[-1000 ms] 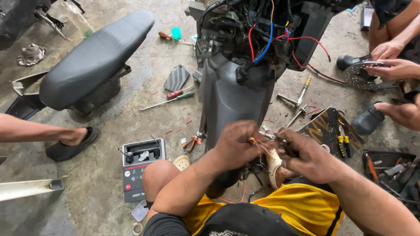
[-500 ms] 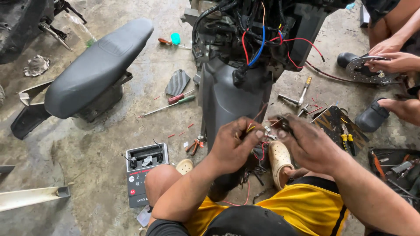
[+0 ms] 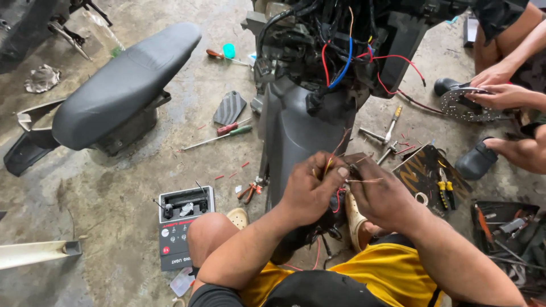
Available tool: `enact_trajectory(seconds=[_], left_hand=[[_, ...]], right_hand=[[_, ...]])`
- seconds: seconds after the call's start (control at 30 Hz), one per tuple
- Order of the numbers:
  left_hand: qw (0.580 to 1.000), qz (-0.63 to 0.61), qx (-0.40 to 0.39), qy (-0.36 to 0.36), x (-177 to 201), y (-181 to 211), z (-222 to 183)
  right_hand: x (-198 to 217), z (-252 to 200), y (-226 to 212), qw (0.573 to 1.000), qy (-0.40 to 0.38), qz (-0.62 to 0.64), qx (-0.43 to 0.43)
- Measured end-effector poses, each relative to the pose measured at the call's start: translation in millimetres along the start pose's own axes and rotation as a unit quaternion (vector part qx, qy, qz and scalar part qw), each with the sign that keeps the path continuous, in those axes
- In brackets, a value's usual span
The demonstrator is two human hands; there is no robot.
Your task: Repairing motorcycle electrical wiring by stripping and splicing wires for a new module.
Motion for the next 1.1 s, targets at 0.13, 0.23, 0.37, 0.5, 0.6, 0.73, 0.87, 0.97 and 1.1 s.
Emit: enact_trajectory(seconds=[0.13, 0.23, 0.37, 0.5, 0.6, 0.73, 0.87, 0.97, 1.1], left_hand=[[1.0, 0.019, -0.015, 0.017, 4, 4, -1], [0.999, 0.019, -0.025, 0.025, 6, 3, -2], [0.997, 0.051, -0.052, 0.035, 8, 10, -1], [0.994, 0.077, -0.063, 0.041, 10, 14, -2], [0.994, 0.08, -0.07, 0.037, 12, 11, -2], [0.99, 0.074, -0.124, -0.007, 10, 15, -1], [0.99, 0.062, -0.116, -0.054, 8, 5, -4], [0.99, 0.062, -0.117, -0.05, 6, 1, -2], [0.985, 0.087, -0.151, 0.002, 6, -3, -4]], right_hand=[[-6, -1, 3, 0.999, -0.025, 0.034, -0.033], [6, 4, -12, 0.998, -0.044, 0.031, -0.035], [11, 6, -12, 0.998, -0.047, 0.036, -0.035], [20, 4, -15, 0.997, -0.077, 0.01, -0.029], [15, -1, -2, 0.989, -0.107, 0.096, -0.042], [-17, -27, 36, 0.912, -0.136, 0.378, -0.078], [4, -7, 9, 0.902, -0.146, 0.402, -0.058], [-13, -17, 27, 0.904, -0.126, 0.402, -0.079], [-26, -29, 44, 0.908, -0.091, 0.396, -0.098]])
Point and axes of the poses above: each hand's wrist, its own z-axis towards the middle knuckle, its own x-axis out of the back of the hand, y = z × x, the point moved 4 cm from there along z, towards the middle knuckle, and after that the axes turned 4 degrees about x, right-handed, at the moved point
